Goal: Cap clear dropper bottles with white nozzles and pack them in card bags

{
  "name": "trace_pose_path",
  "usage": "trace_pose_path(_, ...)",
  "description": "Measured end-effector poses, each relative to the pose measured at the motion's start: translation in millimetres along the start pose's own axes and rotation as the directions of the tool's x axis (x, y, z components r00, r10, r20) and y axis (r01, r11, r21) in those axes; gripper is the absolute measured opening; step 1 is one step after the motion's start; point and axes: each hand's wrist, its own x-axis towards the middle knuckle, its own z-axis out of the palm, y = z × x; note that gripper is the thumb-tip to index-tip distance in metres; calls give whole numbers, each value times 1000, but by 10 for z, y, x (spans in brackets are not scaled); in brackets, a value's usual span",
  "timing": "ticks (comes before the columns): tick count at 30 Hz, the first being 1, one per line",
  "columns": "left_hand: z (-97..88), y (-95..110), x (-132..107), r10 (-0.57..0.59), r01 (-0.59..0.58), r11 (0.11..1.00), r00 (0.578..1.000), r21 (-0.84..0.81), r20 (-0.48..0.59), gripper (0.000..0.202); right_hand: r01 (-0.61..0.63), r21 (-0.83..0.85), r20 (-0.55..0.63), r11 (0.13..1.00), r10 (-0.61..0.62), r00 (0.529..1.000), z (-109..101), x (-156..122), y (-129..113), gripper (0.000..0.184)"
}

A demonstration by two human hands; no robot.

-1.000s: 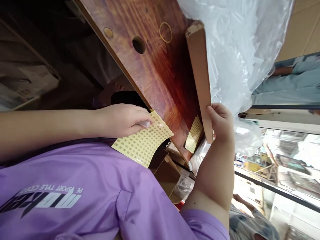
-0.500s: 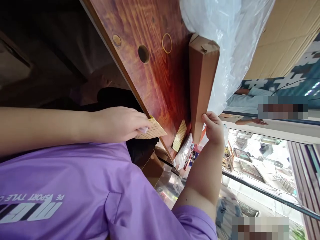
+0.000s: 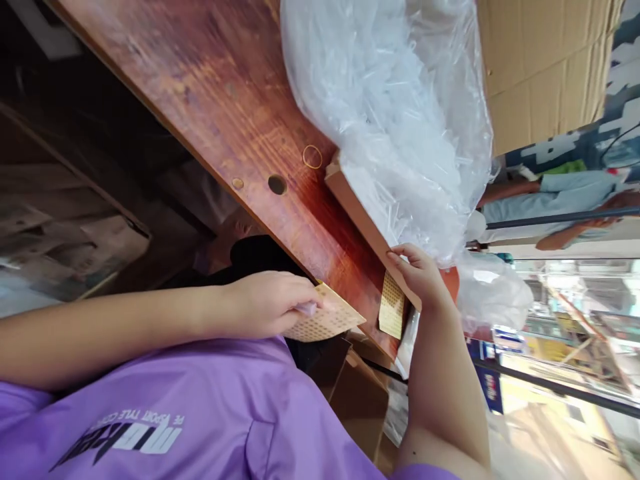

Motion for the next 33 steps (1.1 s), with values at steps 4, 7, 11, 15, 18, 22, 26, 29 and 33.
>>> trace_pose_path(4,-16,54,26,28,-28,999,1000,-17,10,22,100,-86,-75,991,-106,991,344,-132,-102,24)
trace_pose_path(7,-36,75,71,52,-52,999,999,-15,-4,20,112,-105,-175,988,-130,976,526,-268,-176,20)
trace_pose_path(11,-111,100,183,104,-104,994,994,-16,-20,18,59,-63,-404,996,-79,911,681,-525,-279,18)
trace_pose_path(15,-190,127,319,206,-204,976,978,72,-23,20,64,116,-554,991,11,833,785,-882,-374,19)
trace_pose_path(18,-215,133,415,270,-266,954,963,139,-7,23,162,358,-492,920,39,870,806,-1106,-434,36)
trace_pose_path(22,-201,134,559,289,-289,943,957,167,25,27,185,565,-323,804,9,946,755,-1207,-479,38)
trace_pose_path(26,-214,162,713,242,-259,946,964,193,109,27,145,476,-372,867,50,927,700,-1155,-468,29)
trace_pose_path(29,-307,175,770,183,-226,939,967,259,179,26,160,456,-398,876,40,916,678,-1106,-439,26)
trace_pose_path(33,-595,170,732,86,-160,917,974,367,208,31,153,411,-407,899,30,913,667,-1061,-388,26)
